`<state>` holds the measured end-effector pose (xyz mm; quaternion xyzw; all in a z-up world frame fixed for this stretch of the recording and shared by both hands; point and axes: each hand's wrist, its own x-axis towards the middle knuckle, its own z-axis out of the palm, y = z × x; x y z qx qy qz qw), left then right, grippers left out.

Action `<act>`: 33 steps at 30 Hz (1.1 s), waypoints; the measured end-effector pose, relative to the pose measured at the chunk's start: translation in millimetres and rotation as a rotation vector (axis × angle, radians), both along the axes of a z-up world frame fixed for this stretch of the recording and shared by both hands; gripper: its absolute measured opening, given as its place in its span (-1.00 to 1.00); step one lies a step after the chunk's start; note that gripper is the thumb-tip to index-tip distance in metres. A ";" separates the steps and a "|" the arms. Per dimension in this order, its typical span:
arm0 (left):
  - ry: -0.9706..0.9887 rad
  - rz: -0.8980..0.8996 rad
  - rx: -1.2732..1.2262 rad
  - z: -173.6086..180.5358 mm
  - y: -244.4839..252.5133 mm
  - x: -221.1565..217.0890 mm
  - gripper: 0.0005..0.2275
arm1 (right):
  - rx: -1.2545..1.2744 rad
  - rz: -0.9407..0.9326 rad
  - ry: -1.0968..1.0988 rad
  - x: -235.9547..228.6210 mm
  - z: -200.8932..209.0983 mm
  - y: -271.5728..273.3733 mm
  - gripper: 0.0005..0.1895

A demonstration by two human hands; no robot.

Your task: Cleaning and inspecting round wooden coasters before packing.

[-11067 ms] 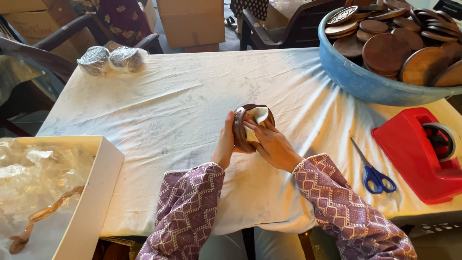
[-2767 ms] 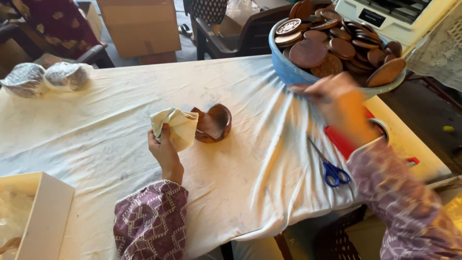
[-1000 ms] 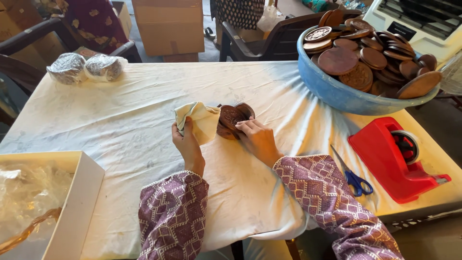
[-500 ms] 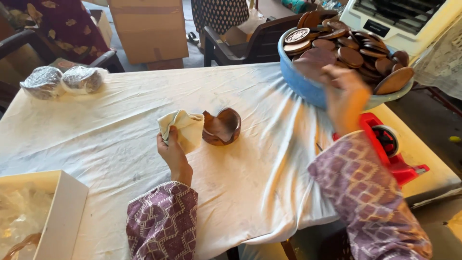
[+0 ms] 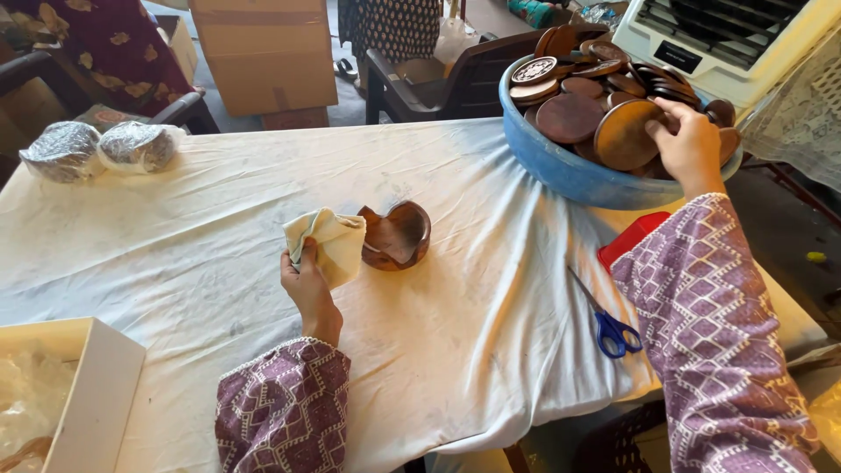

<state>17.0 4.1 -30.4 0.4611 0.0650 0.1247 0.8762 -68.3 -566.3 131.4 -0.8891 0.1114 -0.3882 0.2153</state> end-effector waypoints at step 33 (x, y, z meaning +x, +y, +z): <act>0.154 -0.127 -0.067 -23.2 -1.3 3.2 -0.79 | 0.002 -0.382 -0.199 -110.4 65.6 -14.1 -0.37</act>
